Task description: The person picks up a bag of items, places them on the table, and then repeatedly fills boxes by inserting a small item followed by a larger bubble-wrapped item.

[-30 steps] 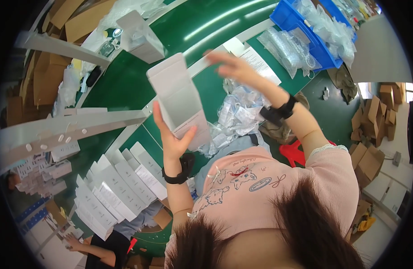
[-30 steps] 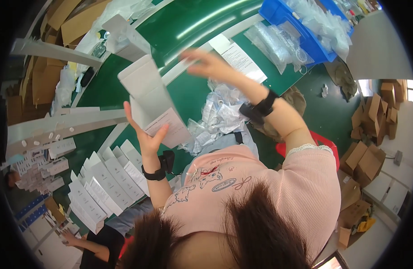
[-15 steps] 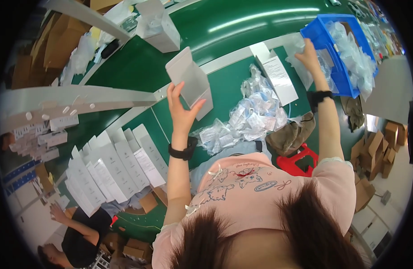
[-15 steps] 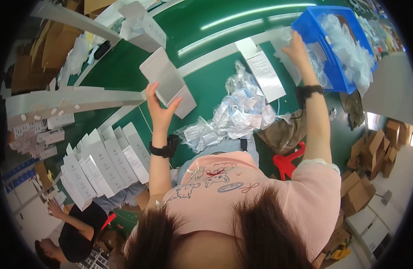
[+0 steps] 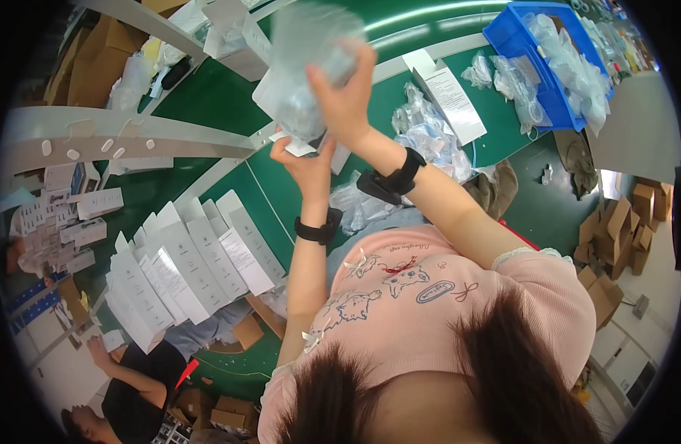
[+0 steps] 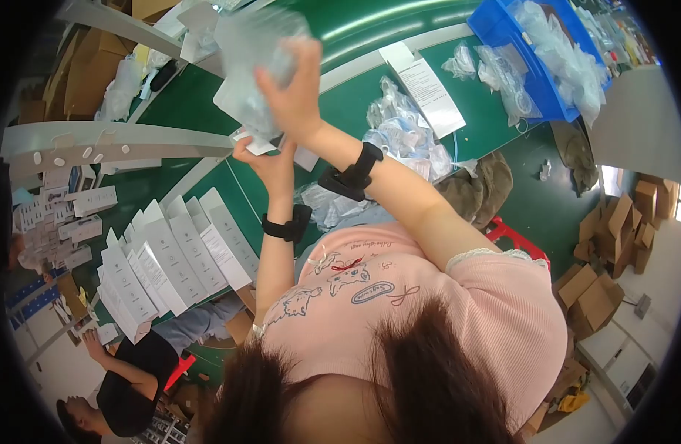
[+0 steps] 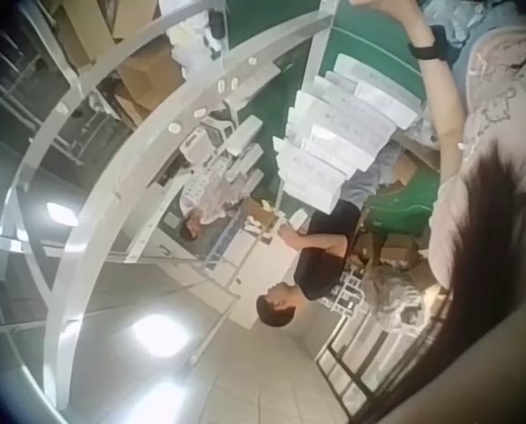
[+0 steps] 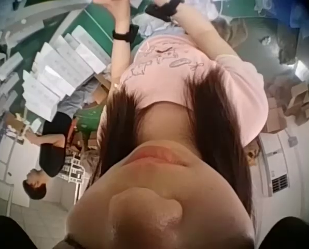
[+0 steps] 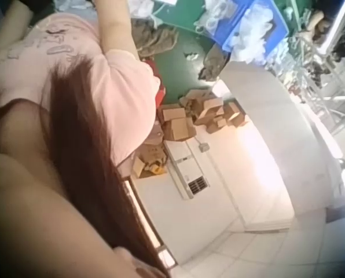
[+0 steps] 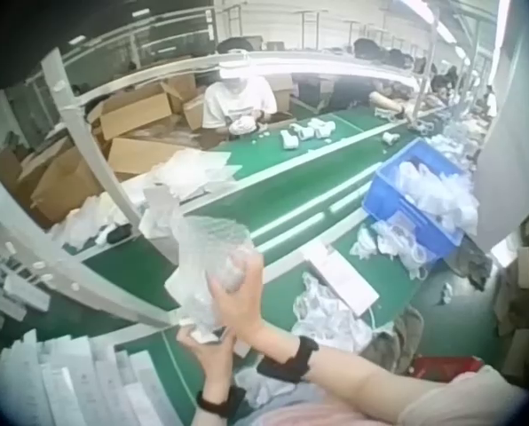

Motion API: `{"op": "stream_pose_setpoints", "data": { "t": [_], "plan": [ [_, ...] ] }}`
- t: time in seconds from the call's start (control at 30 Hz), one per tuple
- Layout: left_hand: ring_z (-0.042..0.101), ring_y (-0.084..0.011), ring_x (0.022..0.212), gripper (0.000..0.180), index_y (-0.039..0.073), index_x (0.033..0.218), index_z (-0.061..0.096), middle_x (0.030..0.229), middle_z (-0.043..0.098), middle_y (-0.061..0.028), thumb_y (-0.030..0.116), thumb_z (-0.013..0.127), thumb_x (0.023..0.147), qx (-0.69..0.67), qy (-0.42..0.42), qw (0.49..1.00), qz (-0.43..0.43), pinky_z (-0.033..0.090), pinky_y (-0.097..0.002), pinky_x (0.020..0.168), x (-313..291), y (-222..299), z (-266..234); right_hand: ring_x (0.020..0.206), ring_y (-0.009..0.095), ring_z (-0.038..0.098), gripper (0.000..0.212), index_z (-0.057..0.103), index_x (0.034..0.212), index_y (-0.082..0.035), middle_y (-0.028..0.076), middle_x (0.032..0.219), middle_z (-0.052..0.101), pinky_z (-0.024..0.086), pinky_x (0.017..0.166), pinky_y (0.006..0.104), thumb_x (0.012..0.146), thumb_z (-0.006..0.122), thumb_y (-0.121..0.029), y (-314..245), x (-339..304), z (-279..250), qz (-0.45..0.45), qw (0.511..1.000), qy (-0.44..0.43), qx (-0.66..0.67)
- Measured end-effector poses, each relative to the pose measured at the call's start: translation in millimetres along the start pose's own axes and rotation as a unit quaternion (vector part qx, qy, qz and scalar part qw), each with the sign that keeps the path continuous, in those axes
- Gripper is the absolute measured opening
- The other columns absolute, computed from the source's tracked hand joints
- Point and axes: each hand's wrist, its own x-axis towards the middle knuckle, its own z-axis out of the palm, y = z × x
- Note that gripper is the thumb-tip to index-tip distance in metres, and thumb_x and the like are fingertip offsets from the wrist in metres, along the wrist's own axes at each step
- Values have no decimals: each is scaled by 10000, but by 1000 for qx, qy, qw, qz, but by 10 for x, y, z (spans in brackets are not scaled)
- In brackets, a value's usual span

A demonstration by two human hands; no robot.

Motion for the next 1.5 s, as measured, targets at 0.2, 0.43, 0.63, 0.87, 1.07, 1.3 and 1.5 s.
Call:
{"op": "stream_pose_setpoints", "data": {
  "t": [0.2, 0.43, 0.63, 0.87, 1.07, 1.3, 1.5],
  "plan": [
    [385, -306, 1119, 750, 76, 1052, 215, 1251, 285, -228, 66, 796, 578, -24, 80, 994, -74, 344, -380, 914, -183, -224, -209, 1055, 330, 445, 421, 534, 1046, -58, 158, 1129, 469, 355, 893, 453, 652, 679, -91, -177, -333, -349, -303, 842, -348, -279],
    [393, -254, 1055, 744, 73, 1067, 230, 1085, 302, -119, 98, 802, 591, -29, -45, 986, 155, 343, -364, 897, -343, -330, -289, 1062, 316, 421, 357, 615, 929, -109, 54, 1081, 500, 336, 925, 433, 592, 712, -172, 400, 27, -1453, -61, 817, -444, -363],
    [376, -309, 1114, 718, 61, 1083, 277, 1204, 302, -201, 145, 800, 598, 20, -43, 993, 111, 323, -390, 927, -461, -277, -422, 1139, 314, 349, 216, 621, 753, -140, 51, 1112, 469, 282, 955, 440, 568, 728, -171, 393, -49, -1712, -145, 680, -561, -449],
    [446, -356, 1078, 432, 49, 979, 528, 1232, 377, -229, 133, 751, 619, 103, -99, 988, 56, 366, -373, 886, -283, 379, -553, 812, 285, 553, 228, 575, 808, -48, 115, 820, 575, 436, 730, 343, 635, 703, -120, 181, 57, -1615, 110, 746, -592, -286],
    [521, -369, 973, 171, 19, 767, 587, 1170, 448, -224, 70, 694, 643, 158, -124, 980, -2, 422, -355, 808, -117, 506, -615, 753, 278, 572, 291, 616, 944, -51, 134, 799, 576, 452, 642, 340, 658, 666, -74, 69, 249, -1577, 12, 754, -592, -284],
    [507, -177, 562, 170, -14, 688, 593, 652, 568, -89, 92, 708, 622, 132, -45, 990, -15, 384, -271, 534, 100, 365, -617, 713, 200, 566, 235, 648, 884, -46, 63, 766, 565, 466, 611, 278, 686, 563, 48, -737, 417, -1028, -139, 862, -468, -135],
    [484, -99, 558, 167, -22, 670, 606, 655, 600, -83, 92, 719, 624, 125, -74, 978, -151, 388, -231, 539, 172, 437, -638, 719, 203, 571, 246, 630, 871, -68, 66, 784, 567, 473, 577, 284, 638, 585, -5, -522, 121, -626, -320, 741, -586, -70]
  ]
}}
